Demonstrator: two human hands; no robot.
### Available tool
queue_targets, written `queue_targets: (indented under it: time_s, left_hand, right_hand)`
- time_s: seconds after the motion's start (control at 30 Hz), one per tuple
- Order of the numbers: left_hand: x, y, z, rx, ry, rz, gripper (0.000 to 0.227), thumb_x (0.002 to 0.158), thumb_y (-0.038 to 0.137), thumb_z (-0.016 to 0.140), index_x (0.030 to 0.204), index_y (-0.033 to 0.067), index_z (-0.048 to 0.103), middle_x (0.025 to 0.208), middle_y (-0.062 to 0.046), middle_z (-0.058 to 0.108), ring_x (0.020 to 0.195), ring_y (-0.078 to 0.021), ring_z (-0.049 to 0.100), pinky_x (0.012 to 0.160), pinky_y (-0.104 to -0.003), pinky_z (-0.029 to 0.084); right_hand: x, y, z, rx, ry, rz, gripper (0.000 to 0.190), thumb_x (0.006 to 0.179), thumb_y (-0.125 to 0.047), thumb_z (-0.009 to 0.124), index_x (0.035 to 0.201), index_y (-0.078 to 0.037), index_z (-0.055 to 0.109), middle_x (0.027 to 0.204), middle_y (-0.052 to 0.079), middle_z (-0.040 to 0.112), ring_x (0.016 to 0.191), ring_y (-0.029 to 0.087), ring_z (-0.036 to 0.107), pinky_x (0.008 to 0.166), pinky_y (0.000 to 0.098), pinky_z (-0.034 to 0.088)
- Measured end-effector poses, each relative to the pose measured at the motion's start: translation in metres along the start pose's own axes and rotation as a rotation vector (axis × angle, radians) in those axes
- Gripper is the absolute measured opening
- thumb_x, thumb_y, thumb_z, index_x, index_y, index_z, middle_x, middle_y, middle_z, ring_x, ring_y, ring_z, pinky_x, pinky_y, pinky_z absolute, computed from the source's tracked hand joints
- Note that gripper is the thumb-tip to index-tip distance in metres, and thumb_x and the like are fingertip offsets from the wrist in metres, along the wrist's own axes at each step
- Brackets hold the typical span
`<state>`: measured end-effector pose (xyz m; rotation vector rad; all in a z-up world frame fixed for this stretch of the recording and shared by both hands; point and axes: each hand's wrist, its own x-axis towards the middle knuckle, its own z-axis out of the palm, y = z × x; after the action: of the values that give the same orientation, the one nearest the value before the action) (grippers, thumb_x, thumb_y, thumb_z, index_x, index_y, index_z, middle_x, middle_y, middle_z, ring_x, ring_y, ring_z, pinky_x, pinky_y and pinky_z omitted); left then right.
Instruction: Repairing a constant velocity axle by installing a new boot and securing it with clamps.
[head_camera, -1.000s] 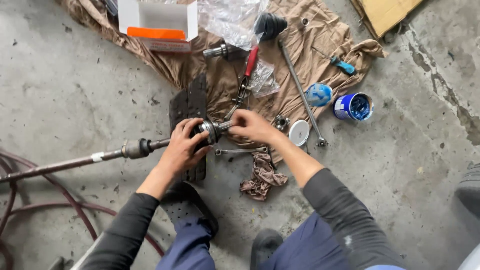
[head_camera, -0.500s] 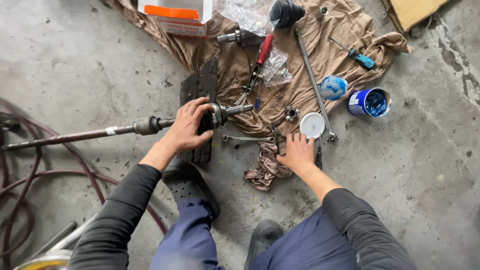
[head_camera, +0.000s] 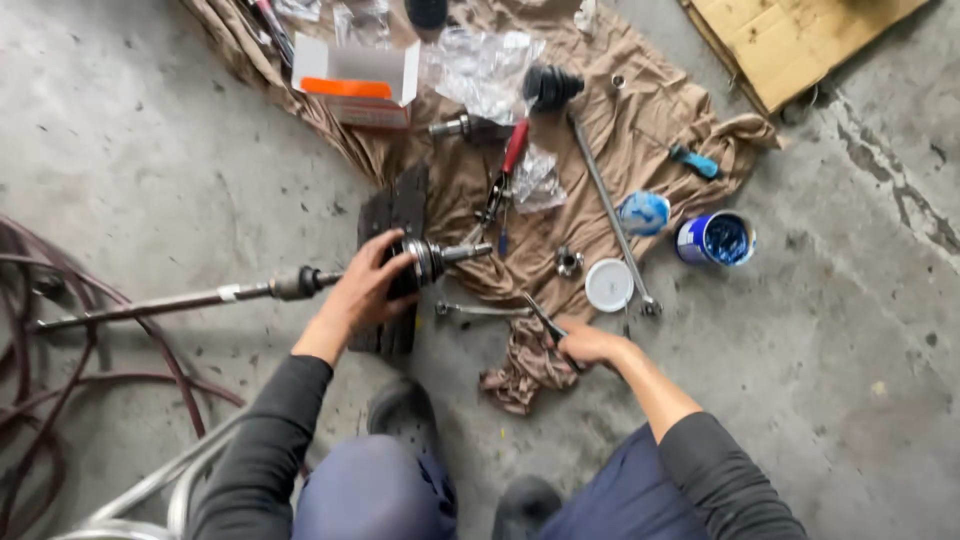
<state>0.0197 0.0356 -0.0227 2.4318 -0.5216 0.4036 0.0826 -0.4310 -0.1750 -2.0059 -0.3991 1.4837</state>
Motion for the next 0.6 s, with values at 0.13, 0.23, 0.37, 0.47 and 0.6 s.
queue_targets:
  time_s: [0.13, 0.23, 0.37, 0.47, 0.6]
  left_hand:
    - [0.002, -0.002, -0.007, -0.019, -0.062, -0.053, 0.076, 0.067, 0.026, 0.089, 0.134, 0.0155, 0.055, 0.147, -0.020, 0.049, 0.132, -0.0452, 0.051, 0.110, -0.052, 0.043]
    - [0.020, -0.005, -0.017, -0.090, -0.147, -0.162, 0.076, 0.065, 0.032, 0.088, 0.133, 0.0157, 0.057, 0.140, -0.014, 0.055, 0.127, -0.0395, 0.054, 0.108, -0.051, 0.041]
    - [0.042, -0.020, -0.028, -0.135, -0.135, -0.223, 0.073, 0.061, 0.038, 0.087, 0.125, 0.0153, 0.062, 0.128, -0.010, 0.058, 0.128, -0.0361, 0.049, 0.111, -0.055, 0.030]
    - [0.040, -0.026, -0.020, -0.247, -0.122, -0.292, 0.070, 0.061, 0.040, 0.087, 0.123, 0.0159, 0.064, 0.129, -0.010, 0.058, 0.131, -0.0348, 0.045, 0.112, -0.055, 0.029]
    - [0.045, -0.037, -0.013, -0.309, -0.113, -0.341, 0.068, 0.061, 0.042, 0.086, 0.120, 0.0165, 0.065, 0.130, -0.010, 0.057, 0.130, -0.0350, 0.043, 0.109, -0.051, 0.030]
  right_hand:
    - [-0.049, -0.133, -0.025, 0.424, -0.118, 0.067, 0.044, 0.082, -0.004, 0.055, 0.126, -0.009, 0.055, 0.107, 0.008, 0.063, 0.091, 0.022, 0.069, 0.071, 0.0442, 0.063]
    - [-0.050, -0.187, -0.021, 0.443, -0.397, 0.014, 0.054, 0.081, -0.007, 0.055, 0.135, -0.013, 0.052, 0.112, 0.008, 0.062, 0.101, 0.020, 0.067, 0.081, 0.0477, 0.063]
    - [-0.041, -0.279, -0.045, -0.632, 0.307, -0.335, 0.064, 0.082, -0.019, 0.069, 0.143, -0.010, 0.049, 0.127, 0.015, 0.057, 0.117, 0.034, 0.055, 0.095, 0.0502, 0.048]
    - [-0.047, -0.312, -0.040, -0.918, 0.592, -0.372, 0.067, 0.076, -0.019, 0.071, 0.140, -0.010, 0.052, 0.122, 0.017, 0.053, 0.116, 0.038, 0.050, 0.095, 0.0505, 0.045]
    - [-0.025, -0.314, -0.039, -0.853, 0.733, -0.405, 0.065, 0.076, -0.016, 0.071, 0.139, -0.010, 0.053, 0.117, 0.017, 0.053, 0.114, 0.038, 0.050, 0.097, 0.0490, 0.045]
